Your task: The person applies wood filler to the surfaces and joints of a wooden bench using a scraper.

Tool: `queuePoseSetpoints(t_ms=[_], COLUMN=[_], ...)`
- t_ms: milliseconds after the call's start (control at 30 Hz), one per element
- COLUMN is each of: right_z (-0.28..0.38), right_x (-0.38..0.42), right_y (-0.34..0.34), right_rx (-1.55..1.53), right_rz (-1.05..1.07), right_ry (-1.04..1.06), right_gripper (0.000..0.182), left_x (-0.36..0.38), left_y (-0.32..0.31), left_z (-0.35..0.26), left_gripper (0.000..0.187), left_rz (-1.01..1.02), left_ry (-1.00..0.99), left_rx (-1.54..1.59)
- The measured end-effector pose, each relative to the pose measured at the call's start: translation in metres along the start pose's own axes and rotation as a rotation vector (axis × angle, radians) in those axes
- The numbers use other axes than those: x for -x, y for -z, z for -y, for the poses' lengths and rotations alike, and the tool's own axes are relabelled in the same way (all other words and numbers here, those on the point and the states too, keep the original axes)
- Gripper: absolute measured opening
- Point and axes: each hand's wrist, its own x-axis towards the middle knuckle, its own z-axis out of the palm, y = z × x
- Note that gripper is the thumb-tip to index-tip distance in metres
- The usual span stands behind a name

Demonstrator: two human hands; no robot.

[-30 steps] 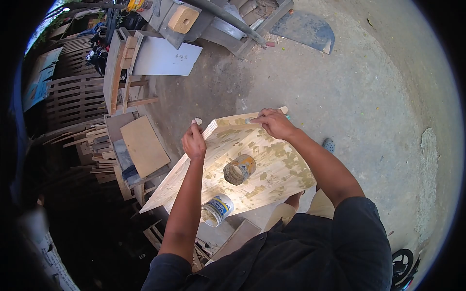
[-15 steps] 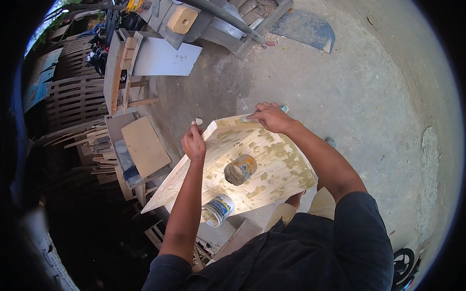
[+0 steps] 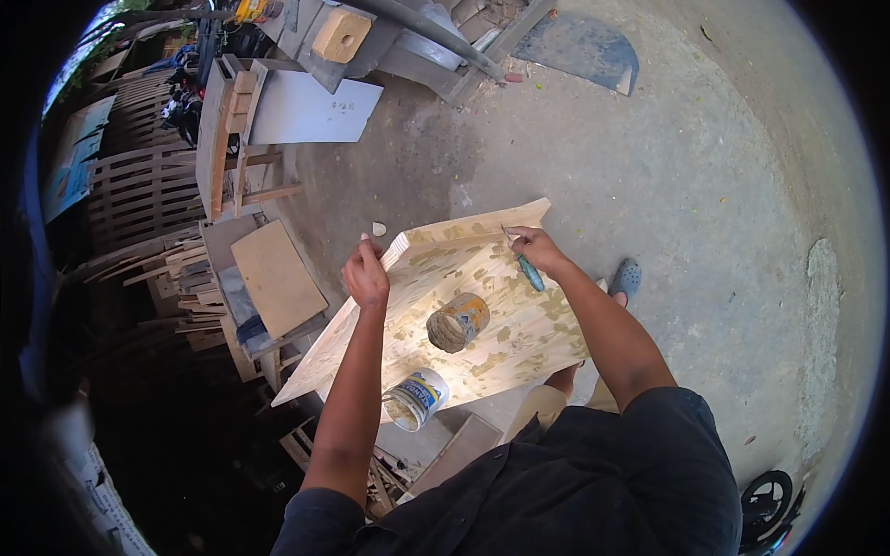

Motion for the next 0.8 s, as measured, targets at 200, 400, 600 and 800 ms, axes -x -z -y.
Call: queuePoseSetpoints(t_ms=[200,400,600,800], right_z=[0.0,-0.006,-0.01,0.008], right_x=[0.001,-0.002,-0.008,-0.013], right_y=[-0.01,-0.013,-0.016,0.003], right_rx=[-0.038,0.074,0.312,0.637], right_rz=[-0.025,-0.068,-0.112,-0.052], right_ry=[0.003,0.048,0.147,0.205], right_gripper=[0.043,0.043,0.04,0.04], left_x=[0.0,0.001,0.001,0.001], left_y=[0.001,0.002,0.001,0.001], left_z=[-0.002,-0.003,-0.002,-0.002], left_gripper=[0.059,0.058,0.058,0.058], left_rz=[0.013,0.005,0.014,0.004], left_ry=[-0.003,0.001,0.026,0.001], left_rx=[-0.013,-0.008,0.001,-0.013])
